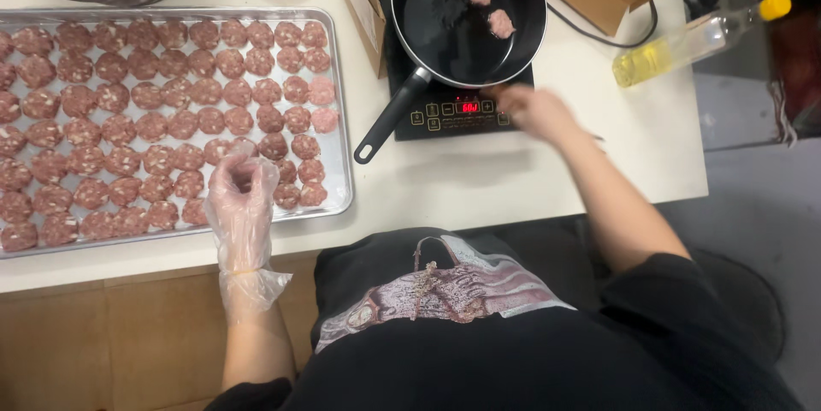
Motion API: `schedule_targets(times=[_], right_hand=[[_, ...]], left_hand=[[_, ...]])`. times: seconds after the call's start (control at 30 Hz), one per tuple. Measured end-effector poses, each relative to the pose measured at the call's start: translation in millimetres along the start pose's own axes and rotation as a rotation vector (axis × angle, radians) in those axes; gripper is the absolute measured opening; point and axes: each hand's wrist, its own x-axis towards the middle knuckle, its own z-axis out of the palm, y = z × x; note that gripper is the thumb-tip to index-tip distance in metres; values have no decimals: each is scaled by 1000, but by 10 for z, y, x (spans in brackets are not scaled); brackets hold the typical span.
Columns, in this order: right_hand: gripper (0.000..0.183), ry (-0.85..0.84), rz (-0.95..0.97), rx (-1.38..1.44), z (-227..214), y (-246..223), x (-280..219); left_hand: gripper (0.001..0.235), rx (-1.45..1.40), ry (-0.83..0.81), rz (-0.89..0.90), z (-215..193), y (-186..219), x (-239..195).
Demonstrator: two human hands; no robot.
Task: The person picks up raw meatballs from a tray by hand and places them into a pan on a cooktop, then uses chopsticks to reposition the meatballs within the pan.
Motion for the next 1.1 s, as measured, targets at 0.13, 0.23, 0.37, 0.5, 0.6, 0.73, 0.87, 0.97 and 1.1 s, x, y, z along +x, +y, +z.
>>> schedule_targets(times=[0.13,0.23,0.37,0.5,0.6,0.73,0.87,0.97,1.1], right_hand=[[98,-205,133,-254,583,-43,-56],[112,-230,225,-284,706,-74,-58],[113,-240,224,-337,681,-93,-14],[105,-261,221,-318,600,-25,5],[103,-223,214,-287,627,1,-8],[102,-186,226,-321,693,-36,20],[95,-216,290,-357,650,-148,18],[99,-239,334,-383,671,-282,-7],[90,-61,305,-270,736,-329,-95]], left_hand=[[37,-24,28,-89,-93,33,-82],[37,51,32,-70,-235,-13,-166],[35,46,92,-70,-343,-121,-258],[34,37,65,-77,-356,-227,-309],[34,67,45,-103,-387,-289,-303],[35,150,31,-92,-470,-351,-326],[36,152,-3,-99,-593,-374,-365],[37,117,-12,-98,-646,-393,-348],[33,190,-55,-137,-686,-423,-324]])
